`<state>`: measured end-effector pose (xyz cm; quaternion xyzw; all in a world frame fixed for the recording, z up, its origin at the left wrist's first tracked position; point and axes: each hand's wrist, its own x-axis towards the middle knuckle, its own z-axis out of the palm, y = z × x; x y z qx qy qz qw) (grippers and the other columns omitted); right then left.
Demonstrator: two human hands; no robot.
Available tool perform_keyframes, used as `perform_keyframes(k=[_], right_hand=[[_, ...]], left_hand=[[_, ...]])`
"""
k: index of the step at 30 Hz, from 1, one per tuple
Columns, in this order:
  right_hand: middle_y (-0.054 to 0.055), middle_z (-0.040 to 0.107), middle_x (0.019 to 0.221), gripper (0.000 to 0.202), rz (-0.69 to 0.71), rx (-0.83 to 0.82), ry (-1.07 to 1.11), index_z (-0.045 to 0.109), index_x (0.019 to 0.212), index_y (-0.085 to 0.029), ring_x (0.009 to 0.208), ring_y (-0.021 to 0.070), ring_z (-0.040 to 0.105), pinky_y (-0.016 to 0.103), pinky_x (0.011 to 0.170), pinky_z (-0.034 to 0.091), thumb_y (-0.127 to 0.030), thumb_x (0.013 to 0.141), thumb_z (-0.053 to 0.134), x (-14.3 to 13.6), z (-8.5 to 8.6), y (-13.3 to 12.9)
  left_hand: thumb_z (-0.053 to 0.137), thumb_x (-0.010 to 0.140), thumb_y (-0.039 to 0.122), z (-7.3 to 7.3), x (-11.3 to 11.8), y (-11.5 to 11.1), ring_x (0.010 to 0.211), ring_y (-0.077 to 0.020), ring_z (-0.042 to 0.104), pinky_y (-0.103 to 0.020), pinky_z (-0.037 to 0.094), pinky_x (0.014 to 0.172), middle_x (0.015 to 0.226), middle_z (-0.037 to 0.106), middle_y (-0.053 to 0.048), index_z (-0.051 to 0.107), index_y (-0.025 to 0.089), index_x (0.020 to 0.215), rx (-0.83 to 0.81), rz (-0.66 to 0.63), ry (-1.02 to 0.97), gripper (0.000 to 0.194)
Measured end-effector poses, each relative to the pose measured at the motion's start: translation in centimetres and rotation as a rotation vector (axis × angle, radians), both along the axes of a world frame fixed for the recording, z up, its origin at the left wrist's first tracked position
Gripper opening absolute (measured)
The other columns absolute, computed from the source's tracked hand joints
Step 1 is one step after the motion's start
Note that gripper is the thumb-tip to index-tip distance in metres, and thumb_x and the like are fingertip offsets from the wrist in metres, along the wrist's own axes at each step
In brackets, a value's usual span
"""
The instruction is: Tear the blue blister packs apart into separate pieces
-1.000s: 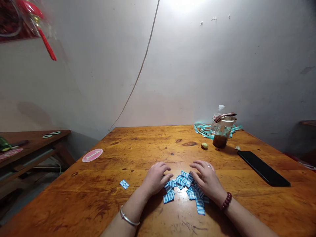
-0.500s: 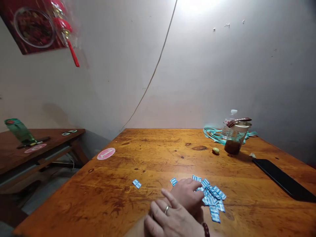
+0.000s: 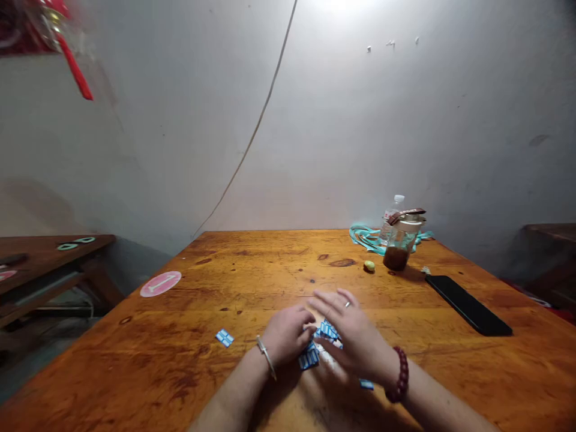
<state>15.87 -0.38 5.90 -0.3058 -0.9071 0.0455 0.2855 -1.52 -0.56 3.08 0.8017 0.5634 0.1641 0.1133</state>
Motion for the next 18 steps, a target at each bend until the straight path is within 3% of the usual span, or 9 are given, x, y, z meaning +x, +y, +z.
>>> perform_keyframes(k=[3,5,7,9,14,18], right_hand=[[0.008,0.058,0.095,0.027,-0.319,-0.140,0.133,0.052,0.100,-0.018,0.084,0.0179,0.053,0.030,0.074,0.038,-0.033,0.081,0.040,3.9,-1.3,3.4],[0.005,0.060,0.075,0.024,-0.455,-0.270,0.099,0.057,0.084,-0.018,0.069,0.0159,0.054,0.026,0.061,0.038,-0.032,0.081,0.038,5.9,-2.9,5.2],[0.004,0.060,0.071,0.022,-0.440,-0.371,0.011,0.058,0.071,-0.018,0.066,0.0149,0.053,0.023,0.058,0.035,-0.032,0.078,0.042,7.0,-4.4,6.1],[0.003,0.060,0.071,0.020,-0.402,-0.429,-0.040,0.058,0.071,-0.018,0.065,0.0141,0.052,0.022,0.055,0.033,-0.032,0.075,0.045,7.0,-5.6,6.2],[0.001,0.060,0.077,0.014,-0.300,-0.410,-0.038,0.058,0.081,-0.020,0.070,0.0135,0.051,0.021,0.057,0.031,-0.027,0.070,0.052,3.7,-6.6,4.5],[0.000,0.060,0.073,0.013,-0.225,-0.413,0.038,0.057,0.074,-0.019,0.069,0.0116,0.051,0.020,0.060,0.033,-0.020,0.075,0.044,2.1,-6.2,4.0]], left_hand=[[0.039,0.079,0.032,0.0,-1.2,1.6,0.074,-0.0161,0.052,-0.027,0.039,0.065,0.079,0.058,-0.004,0.059,0.021,0.081,0.051,0.029,-0.016,0.023],[0.041,0.078,0.031,-0.4,-1.2,1.9,0.073,-0.0157,0.052,-0.026,0.039,0.064,0.078,0.057,-0.004,0.059,0.020,0.080,0.044,0.023,-0.010,0.021],[0.041,0.079,0.029,-0.7,-0.8,1.8,0.075,-0.0157,0.052,-0.025,0.039,0.066,0.080,0.057,-0.004,0.059,0.020,0.081,0.036,-0.021,-0.020,0.020],[0.041,0.079,0.028,-0.7,0.1,1.3,0.079,-0.0158,0.051,-0.026,0.038,0.069,0.085,0.056,-0.004,0.059,0.020,0.085,0.037,-0.095,-0.052,0.020],[0.046,0.077,0.029,-0.6,2.6,0.3,0.093,-0.0179,0.046,-0.029,0.036,0.079,0.101,0.053,-0.003,0.057,0.025,0.094,0.064,-0.347,-0.042,0.020],[0.042,0.080,0.032,-1.1,2.0,0.9,0.081,-0.0171,0.049,-0.028,0.036,0.071,0.086,0.056,-0.003,0.060,0.022,0.077,0.071,-0.269,0.054,0.020]])
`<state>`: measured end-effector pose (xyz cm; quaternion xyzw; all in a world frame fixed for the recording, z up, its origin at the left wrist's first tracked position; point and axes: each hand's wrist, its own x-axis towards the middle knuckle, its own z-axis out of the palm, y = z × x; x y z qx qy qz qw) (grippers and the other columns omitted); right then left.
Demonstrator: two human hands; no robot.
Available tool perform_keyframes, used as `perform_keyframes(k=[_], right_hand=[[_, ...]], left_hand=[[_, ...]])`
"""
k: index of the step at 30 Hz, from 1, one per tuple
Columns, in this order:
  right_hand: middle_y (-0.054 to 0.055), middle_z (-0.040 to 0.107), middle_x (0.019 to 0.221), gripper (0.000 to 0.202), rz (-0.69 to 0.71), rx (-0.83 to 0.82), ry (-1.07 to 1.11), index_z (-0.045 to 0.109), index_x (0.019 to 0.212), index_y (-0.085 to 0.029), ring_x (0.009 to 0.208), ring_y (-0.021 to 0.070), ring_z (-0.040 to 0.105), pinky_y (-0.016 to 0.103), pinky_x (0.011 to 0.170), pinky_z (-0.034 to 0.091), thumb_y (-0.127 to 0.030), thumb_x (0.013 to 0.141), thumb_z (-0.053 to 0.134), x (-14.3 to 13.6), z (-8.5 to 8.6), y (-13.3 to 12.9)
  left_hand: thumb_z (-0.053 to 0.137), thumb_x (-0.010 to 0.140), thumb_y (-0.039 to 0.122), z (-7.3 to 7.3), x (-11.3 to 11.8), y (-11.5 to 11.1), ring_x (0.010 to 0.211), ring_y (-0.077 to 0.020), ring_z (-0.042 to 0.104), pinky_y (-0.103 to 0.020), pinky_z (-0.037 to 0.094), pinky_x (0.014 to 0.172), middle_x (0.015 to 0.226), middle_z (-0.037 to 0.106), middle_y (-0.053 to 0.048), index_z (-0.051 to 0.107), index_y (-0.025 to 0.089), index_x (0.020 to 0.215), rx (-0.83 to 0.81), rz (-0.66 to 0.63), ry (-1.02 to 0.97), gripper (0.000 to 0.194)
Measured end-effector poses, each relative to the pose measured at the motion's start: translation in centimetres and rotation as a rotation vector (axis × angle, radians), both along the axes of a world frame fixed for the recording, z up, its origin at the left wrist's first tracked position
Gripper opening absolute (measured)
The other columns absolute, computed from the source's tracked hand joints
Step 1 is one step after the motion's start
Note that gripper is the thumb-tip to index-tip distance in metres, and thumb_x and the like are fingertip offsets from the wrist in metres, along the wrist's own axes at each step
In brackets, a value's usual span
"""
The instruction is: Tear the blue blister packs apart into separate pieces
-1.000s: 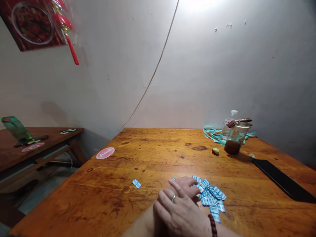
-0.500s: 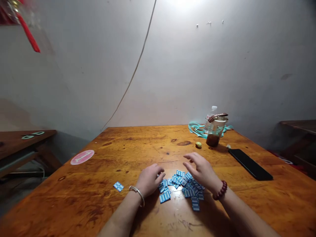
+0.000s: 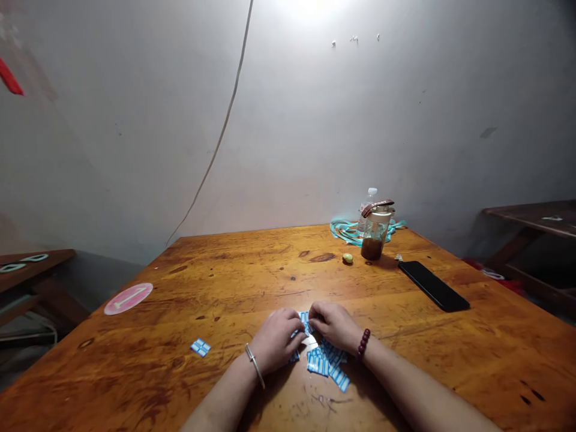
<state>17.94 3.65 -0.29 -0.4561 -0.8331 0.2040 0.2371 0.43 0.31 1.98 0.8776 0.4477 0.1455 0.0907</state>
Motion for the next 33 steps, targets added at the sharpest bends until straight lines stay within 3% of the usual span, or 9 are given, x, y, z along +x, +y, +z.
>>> perform_keyframes(k=[6,10,13,16,19,24,28,30,33], right_hand=[[0.002,0.057,0.073,0.025,-0.150,-0.100,-0.098,0.056,0.087,-0.018,0.066,0.0131,0.049,0.021,0.056,0.032,-0.036,0.071,0.052,4.3,1.9,1.2],[-0.001,0.057,0.074,0.043,0.070,-0.261,-0.279,0.056,0.087,-0.021,0.064,0.0133,0.047,0.020,0.050,0.028,-0.042,0.051,0.068,5.0,2.1,0.2],[-0.001,0.057,0.077,0.029,0.117,-0.184,-0.240,0.057,0.084,-0.022,0.067,0.0127,0.047,0.019,0.052,0.028,-0.034,0.059,0.063,3.2,1.6,-0.8],[-0.001,0.055,0.067,0.011,0.043,-0.132,-0.150,0.056,0.074,-0.018,0.061,0.0107,0.045,0.019,0.050,0.026,-0.027,0.068,0.052,1.9,1.0,-0.6],[-0.002,0.049,0.058,0.017,-0.008,-0.169,-0.004,0.053,0.064,-0.015,0.054,0.0085,0.041,0.019,0.047,0.025,-0.026,0.074,0.044,2.2,0.6,0.6],[-0.004,0.042,0.053,0.021,0.197,-0.394,0.229,0.051,0.060,-0.014,0.048,0.0063,0.035,0.017,0.045,0.028,-0.020,0.074,0.037,2.9,0.6,1.1],[-0.004,0.050,0.059,0.026,0.277,-0.463,0.238,0.060,0.078,-0.015,0.048,0.0062,0.037,0.016,0.045,0.030,-0.012,0.070,0.036,2.7,1.1,0.4],[-0.002,0.055,0.069,0.033,0.232,-0.417,0.215,0.059,0.094,-0.017,0.051,0.0072,0.042,0.017,0.047,0.033,-0.013,0.071,0.036,2.8,1.4,0.4],[0.004,0.057,0.088,0.035,0.021,-0.151,0.151,0.054,0.107,-0.018,0.069,0.0122,0.049,0.022,0.062,0.039,-0.020,0.074,0.043,3.3,1.6,0.8]], left_hand=[[0.039,0.081,0.033,0.7,-2.0,0.5,0.074,-0.0162,0.048,-0.027,0.035,0.066,0.076,0.054,-0.004,0.058,0.019,0.075,0.019,0.157,-0.058,0.025],[0.051,0.074,0.037,1.0,-0.2,-0.8,0.079,-0.0162,0.047,-0.026,0.035,0.068,0.086,0.053,-0.002,0.059,0.025,0.085,-0.078,-0.060,-0.073,0.019],[0.057,0.068,0.040,0.6,1.1,-1.5,0.081,-0.0173,0.045,-0.027,0.035,0.070,0.086,0.052,-0.001,0.060,0.027,0.084,-0.093,-0.170,-0.032,0.020],[0.051,0.074,0.036,0.2,0.9,-1.1,0.080,-0.0174,0.045,-0.028,0.035,0.069,0.082,0.052,-0.002,0.061,0.024,0.076,-0.067,-0.088,0.003,0.015],[0.047,0.076,0.034,0.3,-0.1,-0.4,0.077,-0.0164,0.046,-0.027,0.035,0.067,0.080,0.052,-0.003,0.059,0.021,0.068,-0.068,0.012,-0.013,0.020],[0.042,0.079,0.032,0.5,-0.8,0.3,0.075,-0.0163,0.048,-0.028,0.036,0.067,0.077,0.053,-0.003,0.059,0.020,0.071,-0.055,0.147,-0.128,0.022],[0.042,0.078,0.031,0.2,-1.1,0.7,0.079,-0.0179,0.050,-0.029,0.038,0.071,0.081,0.055,-0.005,0.060,0.020,0.076,-0.014,0.193,-0.196,0.021],[0.043,0.078,0.030,0.0,-1.4,1.0,0.082,-0.0187,0.050,-0.030,0.038,0.072,0.086,0.056,-0.005,0.060,0.020,0.080,0.009,0.221,-0.213,0.020],[0.043,0.079,0.029,-0.1,-1.6,1.0,0.090,-0.0193,0.048,-0.032,0.038,0.078,0.096,0.055,-0.006,0.059,0.022,0.092,0.025,0.205,-0.202,0.022]])
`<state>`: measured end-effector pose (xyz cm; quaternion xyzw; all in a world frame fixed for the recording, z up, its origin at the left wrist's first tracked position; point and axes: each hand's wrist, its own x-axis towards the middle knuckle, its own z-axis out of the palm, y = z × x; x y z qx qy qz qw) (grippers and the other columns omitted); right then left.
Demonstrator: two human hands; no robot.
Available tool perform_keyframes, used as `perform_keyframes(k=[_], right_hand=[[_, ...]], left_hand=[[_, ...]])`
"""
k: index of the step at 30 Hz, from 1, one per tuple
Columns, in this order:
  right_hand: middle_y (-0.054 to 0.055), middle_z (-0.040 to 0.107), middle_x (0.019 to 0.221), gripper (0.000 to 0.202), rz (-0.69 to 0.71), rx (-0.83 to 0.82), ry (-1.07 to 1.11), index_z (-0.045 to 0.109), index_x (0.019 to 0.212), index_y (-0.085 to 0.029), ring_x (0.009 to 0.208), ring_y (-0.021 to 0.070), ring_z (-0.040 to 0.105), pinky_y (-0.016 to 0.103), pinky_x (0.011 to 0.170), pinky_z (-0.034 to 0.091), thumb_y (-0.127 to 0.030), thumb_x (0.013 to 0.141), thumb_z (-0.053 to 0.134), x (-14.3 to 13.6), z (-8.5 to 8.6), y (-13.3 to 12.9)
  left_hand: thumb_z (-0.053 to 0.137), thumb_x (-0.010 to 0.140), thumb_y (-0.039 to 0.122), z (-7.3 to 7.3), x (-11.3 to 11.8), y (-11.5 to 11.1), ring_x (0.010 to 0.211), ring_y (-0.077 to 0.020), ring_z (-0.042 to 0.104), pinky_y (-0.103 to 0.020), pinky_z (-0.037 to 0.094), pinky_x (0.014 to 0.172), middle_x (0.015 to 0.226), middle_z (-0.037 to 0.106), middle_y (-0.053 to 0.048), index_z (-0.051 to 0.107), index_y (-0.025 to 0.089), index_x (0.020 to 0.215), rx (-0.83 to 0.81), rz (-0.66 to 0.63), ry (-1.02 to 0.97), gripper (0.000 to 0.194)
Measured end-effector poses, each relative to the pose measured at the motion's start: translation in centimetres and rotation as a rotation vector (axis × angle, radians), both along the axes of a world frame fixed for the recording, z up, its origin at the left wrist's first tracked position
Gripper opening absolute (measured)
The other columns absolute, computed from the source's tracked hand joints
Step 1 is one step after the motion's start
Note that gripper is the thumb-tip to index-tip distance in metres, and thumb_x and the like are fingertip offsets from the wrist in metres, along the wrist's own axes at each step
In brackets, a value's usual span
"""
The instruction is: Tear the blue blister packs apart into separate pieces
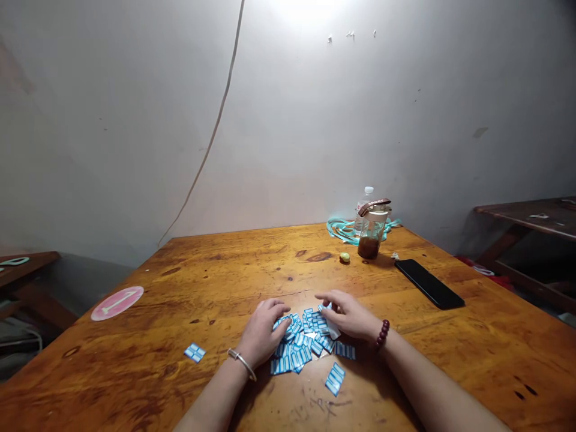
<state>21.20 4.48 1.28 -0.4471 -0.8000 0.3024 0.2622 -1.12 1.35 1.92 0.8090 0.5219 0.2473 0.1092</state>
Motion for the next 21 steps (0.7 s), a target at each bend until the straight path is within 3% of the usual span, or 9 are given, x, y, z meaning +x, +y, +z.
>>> perform_keyframes(k=[3,8,10,13,16,21], right_hand=[[0.007,0.055,0.090,0.030,-0.116,0.157,-0.126,0.057,0.102,-0.017,0.081,0.0157,0.049,0.026,0.071,0.037,-0.025,0.077,0.043,0.0,-0.1,0.2],[0.004,0.054,0.091,0.024,0.133,0.266,-0.271,0.062,0.094,-0.026,0.085,0.0158,0.047,0.026,0.076,0.033,-0.024,0.077,0.045,-0.6,-0.4,-0.5],[0.003,0.055,0.089,0.022,0.139,0.275,-0.312,0.064,0.085,-0.025,0.085,0.0157,0.047,0.026,0.075,0.032,-0.019,0.075,0.046,-0.4,-0.5,-0.4],[0.004,0.056,0.081,0.022,0.020,0.250,-0.348,0.064,0.072,-0.020,0.081,0.0153,0.047,0.025,0.072,0.032,-0.010,0.071,0.045,0.2,-0.6,0.1],[0.004,0.055,0.081,0.023,-0.035,0.248,-0.290,0.063,0.077,-0.019,0.079,0.0149,0.047,0.025,0.069,0.032,-0.010,0.072,0.043,0.1,-0.4,0.0],[0.003,0.052,0.091,0.025,0.251,0.306,-0.253,0.059,0.097,-0.027,0.083,0.0153,0.045,0.026,0.073,0.032,-0.023,0.076,0.046,-1.8,0.3,-2.1]], left_hand=[[0.045,0.078,0.030,0.0,0.9,-0.5,0.101,-0.0210,0.043,-0.036,0.034,0.087,0.108,0.051,-0.005,0.054,0.025,0.104,-0.006,-0.121,0.080,0.028],[0.050,0.075,0.035,0.2,2.2,-1.6,0.108,-0.0236,0.037,-0.040,0.027,0.092,0.112,0.050,-0.001,0.058,0.031,0.097,-0.030,-0.328,0.186,0.024],[0.047,0.077,0.035,0.3,1.8,-1.6,0.106,-0.0225,0.039,-0.039,0.028,0.091,0.106,0.053,-0.001,0.063,0.029,0.085,-0.022,-0.314,0.189,0.018],[0.044,0.079,0.034,0.5,0.9,-1.2,0.098,-0.0208,0.044,-0.037,0.030,0.088,0.097,0.057,-0.003,0.064,0.023,0.069,0.008,-0.228,0.184,0.025],[0.045,0.079,0.034,0.7,0.4,-0.8,0.088,-0.0186,0.047,-0.035,0.032,0.083,0.089,0.059,-0.003,0.061,0.020,0.065,0.018,-0.151,0.147,0.026],[0.043,0.079,0.032,0.4,0.2,-0.6,0.088,-0.0183,0.047,-0.033,0.034,0.079,0.093,0.057,-0.003,0.062,0.024,0.083,-0.014,-0.120,0.133,0.020]])
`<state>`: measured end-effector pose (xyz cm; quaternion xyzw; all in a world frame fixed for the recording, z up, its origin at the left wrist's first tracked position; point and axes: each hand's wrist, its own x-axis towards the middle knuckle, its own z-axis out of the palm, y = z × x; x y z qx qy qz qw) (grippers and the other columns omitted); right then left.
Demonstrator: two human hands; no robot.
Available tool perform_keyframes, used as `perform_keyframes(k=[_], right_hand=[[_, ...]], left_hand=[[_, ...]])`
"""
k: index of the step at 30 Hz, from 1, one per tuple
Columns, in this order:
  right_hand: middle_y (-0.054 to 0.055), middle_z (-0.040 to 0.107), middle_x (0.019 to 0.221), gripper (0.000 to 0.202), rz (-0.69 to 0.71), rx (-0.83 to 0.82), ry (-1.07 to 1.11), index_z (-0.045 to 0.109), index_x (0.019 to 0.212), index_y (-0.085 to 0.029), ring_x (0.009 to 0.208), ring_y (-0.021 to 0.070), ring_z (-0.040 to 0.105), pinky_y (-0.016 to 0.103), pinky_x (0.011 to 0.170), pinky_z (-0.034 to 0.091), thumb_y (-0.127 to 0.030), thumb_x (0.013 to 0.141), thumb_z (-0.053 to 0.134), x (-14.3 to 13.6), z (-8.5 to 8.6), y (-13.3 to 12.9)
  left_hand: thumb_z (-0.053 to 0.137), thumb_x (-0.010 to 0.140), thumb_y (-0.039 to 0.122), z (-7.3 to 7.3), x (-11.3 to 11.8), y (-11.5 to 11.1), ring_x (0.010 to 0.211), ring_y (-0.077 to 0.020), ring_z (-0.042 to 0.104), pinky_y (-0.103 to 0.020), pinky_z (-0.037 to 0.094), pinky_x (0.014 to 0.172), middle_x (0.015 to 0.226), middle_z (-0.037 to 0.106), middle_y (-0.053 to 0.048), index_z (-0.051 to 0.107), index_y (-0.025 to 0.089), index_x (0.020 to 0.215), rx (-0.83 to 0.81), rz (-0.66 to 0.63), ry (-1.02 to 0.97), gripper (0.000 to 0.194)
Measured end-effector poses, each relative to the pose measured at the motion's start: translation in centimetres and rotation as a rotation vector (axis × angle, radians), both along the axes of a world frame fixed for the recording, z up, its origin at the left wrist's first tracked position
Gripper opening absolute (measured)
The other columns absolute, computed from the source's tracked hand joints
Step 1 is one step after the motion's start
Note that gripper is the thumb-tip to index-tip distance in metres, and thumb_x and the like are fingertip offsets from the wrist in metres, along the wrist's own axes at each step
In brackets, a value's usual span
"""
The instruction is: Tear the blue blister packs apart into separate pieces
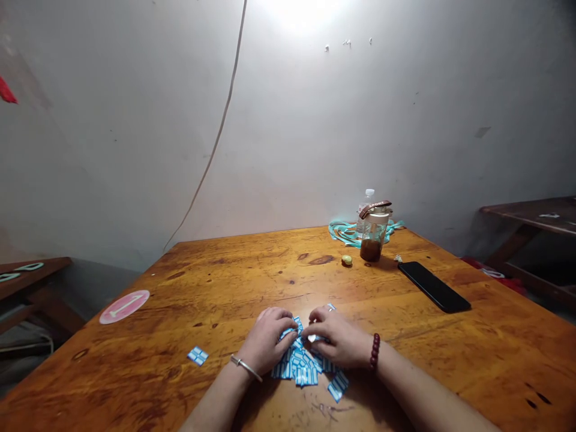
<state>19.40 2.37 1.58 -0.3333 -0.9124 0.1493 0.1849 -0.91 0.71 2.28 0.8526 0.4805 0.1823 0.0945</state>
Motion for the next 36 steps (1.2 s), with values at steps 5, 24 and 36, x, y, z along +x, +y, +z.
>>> perform_keyframes(k=[5,24,36], right_hand=[[0.002,0.054,0.086,0.024,-0.020,0.029,-0.094,0.063,0.087,-0.027,0.084,0.0160,0.044,0.028,0.076,0.029,-0.017,0.076,0.045,0.1,-0.2,0.1],[0.004,0.055,0.083,0.015,-0.226,0.010,-0.075,0.062,0.078,-0.021,0.084,0.0169,0.046,0.027,0.073,0.032,-0.022,0.077,0.047,0.3,-1.3,1.2],[0.003,0.051,0.098,0.023,-0.057,0.099,-0.037,0.055,0.100,-0.027,0.091,0.0185,0.042,0.033,0.082,0.026,-0.031,0.079,0.046,-1.1,-0.5,-0.2]], left_hand=[[0.049,0.076,0.031,-0.6,-0.5,0.3,0.092,-0.0195,0.046,-0.034,0.034,0.081,0.097,0.055,-0.002,0.063,0.029,0.087,-0.036,0.025,0.075,0.018],[0.040,0.079,0.026,-0.2,-0.5,0.4,0.086,-0.0185,0.048,-0.033,0.035,0.078,0.091,0.056,-0.004,0.061,0.023,0.083,0.015,0.148,-0.029,0.021],[0.048,0.074,0.024,-1.1,-0.1,0.2,0.093,-0.0197,0.046,-0.034,0.034,0.081,0.099,0.054,-0.003,0.058,0.028,0.096,-0.035,0.105,0.059,0.024]])
